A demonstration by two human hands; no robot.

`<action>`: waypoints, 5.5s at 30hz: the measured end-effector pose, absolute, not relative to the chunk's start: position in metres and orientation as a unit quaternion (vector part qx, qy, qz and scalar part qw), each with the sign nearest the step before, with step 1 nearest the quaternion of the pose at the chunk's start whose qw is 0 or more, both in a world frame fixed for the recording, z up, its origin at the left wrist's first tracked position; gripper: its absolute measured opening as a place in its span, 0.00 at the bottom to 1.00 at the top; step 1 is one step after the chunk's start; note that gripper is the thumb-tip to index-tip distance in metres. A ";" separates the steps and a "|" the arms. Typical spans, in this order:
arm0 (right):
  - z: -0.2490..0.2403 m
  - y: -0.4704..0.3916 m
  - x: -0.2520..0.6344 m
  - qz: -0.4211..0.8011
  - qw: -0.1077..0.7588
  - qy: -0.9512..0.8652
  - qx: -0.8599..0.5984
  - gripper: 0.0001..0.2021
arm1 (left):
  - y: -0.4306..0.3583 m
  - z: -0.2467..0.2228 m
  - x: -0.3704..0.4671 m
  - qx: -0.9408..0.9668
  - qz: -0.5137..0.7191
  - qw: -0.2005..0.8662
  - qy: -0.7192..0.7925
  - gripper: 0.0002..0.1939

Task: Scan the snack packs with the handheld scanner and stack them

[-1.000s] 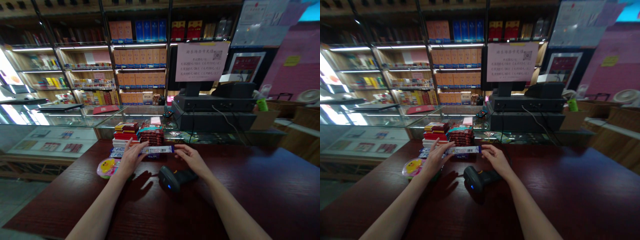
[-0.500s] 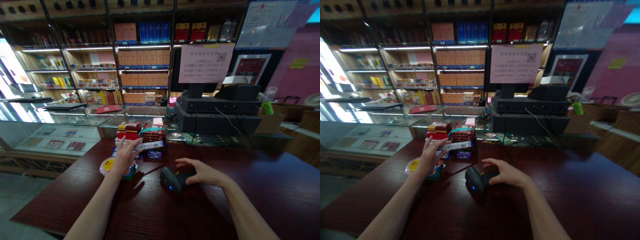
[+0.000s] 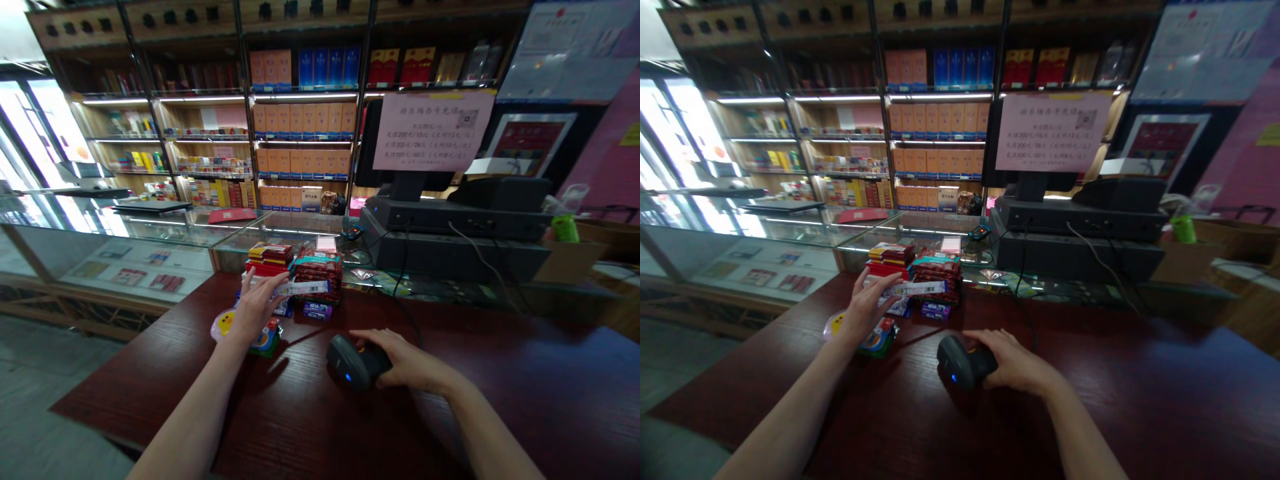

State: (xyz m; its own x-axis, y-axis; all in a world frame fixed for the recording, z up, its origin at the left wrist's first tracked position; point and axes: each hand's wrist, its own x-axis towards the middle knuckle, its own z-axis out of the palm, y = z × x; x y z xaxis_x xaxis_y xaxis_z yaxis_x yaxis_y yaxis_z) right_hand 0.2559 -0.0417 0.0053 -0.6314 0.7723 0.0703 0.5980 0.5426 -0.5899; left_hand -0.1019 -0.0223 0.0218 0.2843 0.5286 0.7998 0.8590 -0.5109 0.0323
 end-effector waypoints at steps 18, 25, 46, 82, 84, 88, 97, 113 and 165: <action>0.033 -0.047 0.250 0.421 0.236 -0.788 -0.383 0.37 | -0.022 0.020 -0.101 -0.752 -0.392 0.235 -0.475 0.25; 0.051 -0.057 0.251 0.428 0.285 -0.764 -0.391 0.36 | -0.023 0.019 -0.099 -0.746 -0.391 0.232 -0.486 0.25; 0.043 -0.049 0.257 0.431 0.271 -0.770 -0.384 0.38 | -0.022 0.018 -0.100 -0.744 -0.391 0.228 -0.492 0.26; 0.007 -0.025 0.231 0.451 0.427 -0.635 -0.459 0.28 | -0.038 0.028 -0.062 -0.806 -0.397 0.240 -0.368 0.19; 0.010 -0.027 0.229 0.452 0.426 -0.631 -0.464 0.27 | -0.040 0.029 -0.057 -0.812 -0.395 0.238 -0.357 0.19; 0.012 -0.029 0.226 0.446 0.427 -0.631 -0.469 0.28 | -0.042 0.028 -0.051 -0.823 -0.389 0.238 -0.339 0.20; 0.015 -0.032 0.223 0.505 0.410 -0.617 -0.444 0.30 | -0.043 0.027 -0.046 -0.820 -0.396 0.251 -0.329 0.20; 0.026 -0.039 0.222 0.543 0.448 -0.555 -0.443 0.28 | -0.039 0.023 -0.044 -0.818 -0.398 0.247 -0.335 0.19; 0.066 -0.001 0.063 0.047 0.143 -0.902 -0.404 0.13 | -0.016 0.056 -0.221 -0.840 -0.224 -0.040 -0.492 0.28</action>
State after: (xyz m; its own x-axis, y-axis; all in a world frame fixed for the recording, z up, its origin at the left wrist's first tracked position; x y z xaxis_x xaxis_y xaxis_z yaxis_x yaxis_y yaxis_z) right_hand 0.0634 -0.0013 0.0663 -0.6328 0.7423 0.2205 0.7152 0.6694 -0.2009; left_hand -0.2214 -0.0161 0.0556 0.4145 0.8451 0.3376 0.8090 -0.5121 0.2885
